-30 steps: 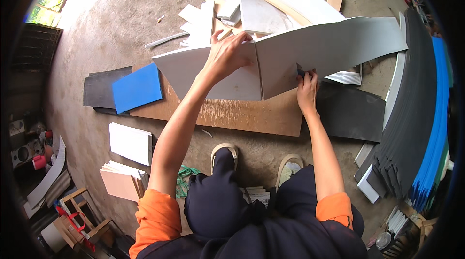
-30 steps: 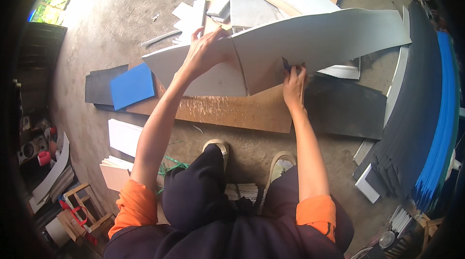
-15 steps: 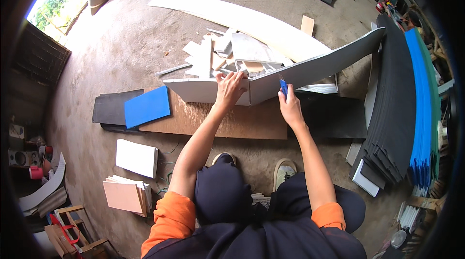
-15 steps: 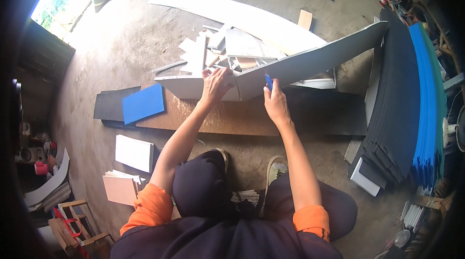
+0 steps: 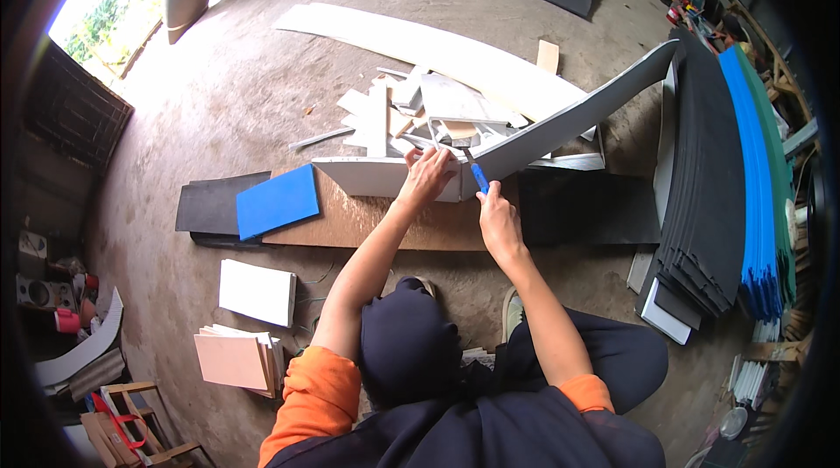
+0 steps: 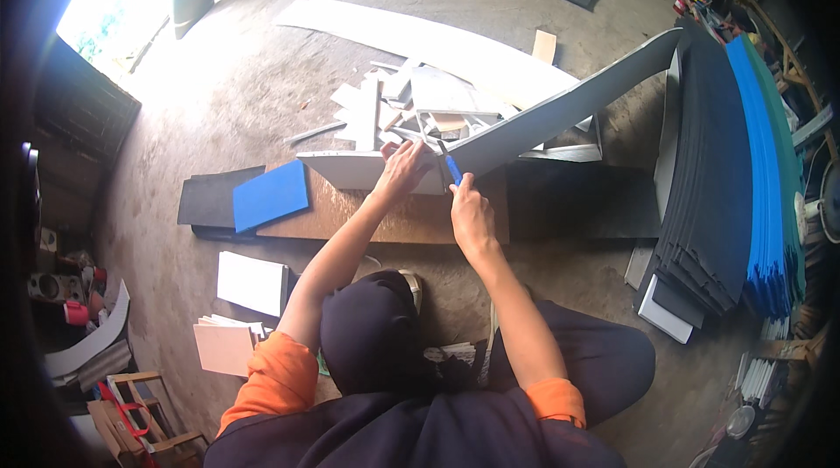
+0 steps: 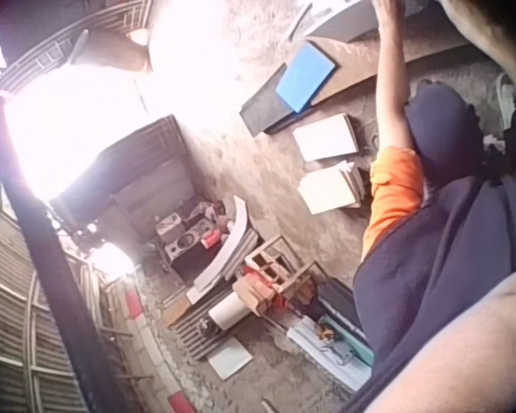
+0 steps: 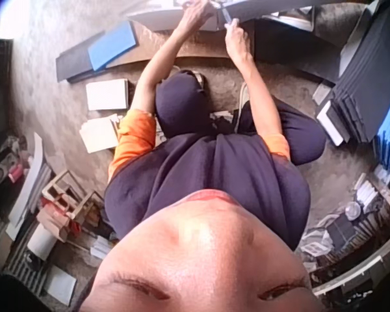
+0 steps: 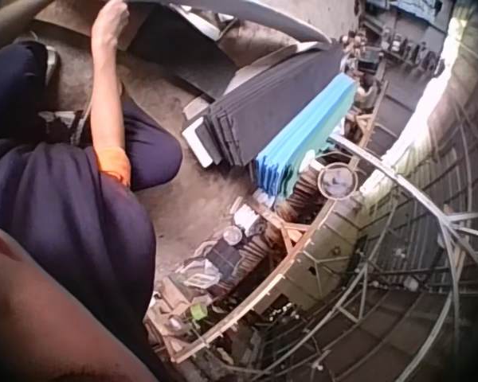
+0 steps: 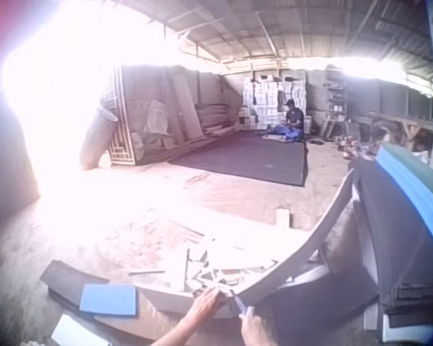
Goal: The person uses a utility knife to cut blue and white sheets into smaller rectangular pieces. They repeatedly align the sheets, score along edges, and snap off sections, stacking the finished pieces nearby.
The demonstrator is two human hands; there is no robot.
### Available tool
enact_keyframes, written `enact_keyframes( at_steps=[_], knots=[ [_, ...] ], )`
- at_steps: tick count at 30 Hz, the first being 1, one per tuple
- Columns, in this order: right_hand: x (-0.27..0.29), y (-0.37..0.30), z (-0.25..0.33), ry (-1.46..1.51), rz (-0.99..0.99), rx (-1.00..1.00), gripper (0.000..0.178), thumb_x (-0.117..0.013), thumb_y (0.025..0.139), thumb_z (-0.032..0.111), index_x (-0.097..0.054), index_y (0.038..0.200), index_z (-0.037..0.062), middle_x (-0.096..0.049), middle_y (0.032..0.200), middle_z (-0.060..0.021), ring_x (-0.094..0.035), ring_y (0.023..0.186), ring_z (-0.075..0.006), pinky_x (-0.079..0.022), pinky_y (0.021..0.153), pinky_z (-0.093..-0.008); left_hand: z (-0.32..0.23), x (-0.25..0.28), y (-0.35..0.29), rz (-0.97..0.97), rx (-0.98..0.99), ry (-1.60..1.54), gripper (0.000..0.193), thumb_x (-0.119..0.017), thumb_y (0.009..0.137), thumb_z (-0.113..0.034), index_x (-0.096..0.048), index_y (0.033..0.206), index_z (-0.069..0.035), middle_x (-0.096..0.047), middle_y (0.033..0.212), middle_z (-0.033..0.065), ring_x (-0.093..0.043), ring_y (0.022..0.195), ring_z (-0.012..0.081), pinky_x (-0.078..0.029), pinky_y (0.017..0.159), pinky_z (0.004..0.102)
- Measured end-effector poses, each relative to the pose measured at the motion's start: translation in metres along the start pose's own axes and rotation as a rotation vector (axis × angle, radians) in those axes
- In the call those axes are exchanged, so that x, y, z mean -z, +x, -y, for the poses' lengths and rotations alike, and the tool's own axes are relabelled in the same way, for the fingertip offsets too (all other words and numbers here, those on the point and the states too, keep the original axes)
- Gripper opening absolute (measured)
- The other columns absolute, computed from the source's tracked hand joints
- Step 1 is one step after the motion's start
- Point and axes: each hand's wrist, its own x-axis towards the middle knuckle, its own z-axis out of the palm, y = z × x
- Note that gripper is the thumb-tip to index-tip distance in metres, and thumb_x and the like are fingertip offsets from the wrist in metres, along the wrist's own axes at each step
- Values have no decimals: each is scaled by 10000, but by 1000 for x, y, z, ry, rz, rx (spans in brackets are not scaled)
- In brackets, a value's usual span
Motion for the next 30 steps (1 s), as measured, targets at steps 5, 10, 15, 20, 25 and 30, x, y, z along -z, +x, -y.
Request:
enact_keyframes(
  at_steps=[5, 10, 15, 20, 25, 30],
  knots=[
    [-19, -1, 11, -74, -100, -3, 223, -367, 925, 200, -369, 961, -20, -586, 776, -223, -611, 677, -363, -513, 560, -427, 8, -4, 0, -64, -33, 3, 194, -568, 801, -190, -480, 950, -102, -561, 836, 11, -521, 872, 175, -259, 830, 424],
    [-31, 3, 9, -114, -134, -28, 203, -365, 923, 187, -352, 981, -7, -568, 770, -237, -595, 671, -391, -499, 555, -456, 1, 3, 5, -92, -23, 4, 180, -555, 815, -193, -484, 955, -103, -559, 832, 12, -521, 872, 174, -258, 832, 420],
    [-40, 6, 10, -203, -160, -45, 192, -363, 922, 169, -349, 987, -10, -558, 763, -236, -599, 667, -379, -510, 563, -434, -1, 6, 5, -102, -21, 22, 177, -551, 816, -189, -485, 955, -100, -556, 861, 11, -519, 876, 178, -256, 832, 414],
    [-40, 8, 15, -227, -106, -60, 190, -408, 881, 93, -360, 1027, -18, -564, 788, -198, -632, 675, -306, -550, 564, -342, -2, 7, 5, -88, 5, 28, 175, -551, 813, -181, -486, 954, -102, -546, 853, 15, -515, 874, 185, -259, 825, 410],
    [-33, 7, 16, -300, -66, -46, 179, -405, 876, 80, -355, 1014, -24, -568, 777, -198, -633, 678, -305, -550, 558, -339, -6, 8, 4, -48, 11, -20, 172, -544, 811, -150, -483, 952, -73, -553, 879, 55, -519, 901, 221, -251, 823, 429],
    [-33, 9, 19, -328, 13, -79, 151, -401, 866, 66, -357, 984, -18, -577, 761, -208, -632, 684, -315, -546, 565, -357, 0, 0, -4, -84, -38, -20, 183, -557, 801, -132, -488, 959, -70, -529, 889, 54, -508, 924, 225, -268, 815, 416]
  ],
)
